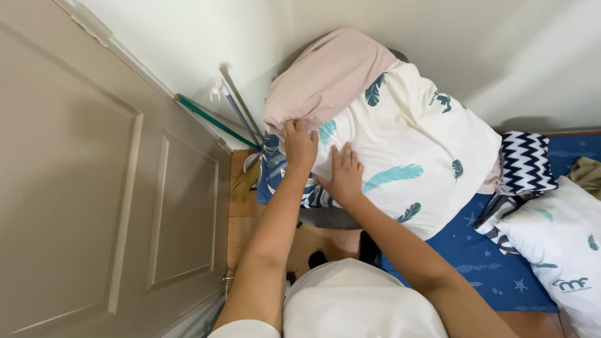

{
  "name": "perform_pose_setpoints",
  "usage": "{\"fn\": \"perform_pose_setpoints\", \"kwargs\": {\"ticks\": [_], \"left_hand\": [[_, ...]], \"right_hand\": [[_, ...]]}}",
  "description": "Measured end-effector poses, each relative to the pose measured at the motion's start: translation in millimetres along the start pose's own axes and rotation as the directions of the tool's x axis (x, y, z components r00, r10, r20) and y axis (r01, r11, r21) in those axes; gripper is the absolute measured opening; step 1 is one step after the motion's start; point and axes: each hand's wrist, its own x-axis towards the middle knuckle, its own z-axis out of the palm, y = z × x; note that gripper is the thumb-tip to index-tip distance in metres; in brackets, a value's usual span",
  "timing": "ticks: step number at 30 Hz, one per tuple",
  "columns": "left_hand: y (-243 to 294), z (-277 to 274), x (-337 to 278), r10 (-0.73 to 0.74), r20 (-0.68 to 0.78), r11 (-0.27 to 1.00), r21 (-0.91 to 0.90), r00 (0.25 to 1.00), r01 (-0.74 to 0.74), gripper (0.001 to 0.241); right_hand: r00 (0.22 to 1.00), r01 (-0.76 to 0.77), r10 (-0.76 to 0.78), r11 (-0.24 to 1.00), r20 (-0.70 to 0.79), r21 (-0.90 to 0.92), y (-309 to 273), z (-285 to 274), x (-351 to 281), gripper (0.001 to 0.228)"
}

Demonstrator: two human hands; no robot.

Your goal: The person inserts a pillow into a light pink pillowcase on a chair. They repeatedly adjust the corners and edges, pulling the fabric over the pillow and smoothing it. The pillow remains on the chair throughout the clip.

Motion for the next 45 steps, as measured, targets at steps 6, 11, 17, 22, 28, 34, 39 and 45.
{"fn": "perform_pose_setpoints", "kwargs": {"ticks": [6,11,17,22,28,34,39,45], "left_hand": [[-37,31,-24,-0.098,-0.068,0.995,-0.037,0.993,0.096,0.027],[-57,39,-31,-0.067,-0.115,0.980,-0.193,0.991,0.044,0.018],[-14,14,-36,-0.033,-0.108,0.915,-0.404,0.994,-0.014,0.039],[48,2,-28,0.053,-0.227,0.917,-0.375,0.972,-0.137,0.045],[125,-17,-5,-0.039,-0.225,0.827,-0.554,0.974,-0.095,0.022],[207,-46,27,0.031,-0.207,0.617,-0.765,0.978,-0.181,0.016],[232,-21,49,0.123,-0.149,0.758,-0.624,0.981,-0.189,0.016],[205,44,64,0.010,-0.128,0.833,-0.547,0.992,-0.079,0.014]], "right_hand": [[0.988,0.087,-0.026,0.908,0.151,-0.410,14,3,14,0.092],[0.995,0.091,-0.087,0.993,0.051,-0.077,70,14,40,0.079],[0.992,-0.010,0.064,0.900,-0.110,0.436,48,-82,37,0.065],[0.921,0.261,-0.097,0.873,-0.378,0.412,87,-123,38,0.058],[0.868,0.323,-0.063,0.824,-0.493,0.465,77,-218,30,0.051],[0.892,0.339,-0.142,0.840,-0.430,0.425,84,-269,40,0.051],[0.891,0.272,-0.065,0.869,-0.450,0.413,117,-252,69,0.052],[0.807,0.275,-0.258,0.960,-0.531,-0.049,131,-207,41,0.042]]}}
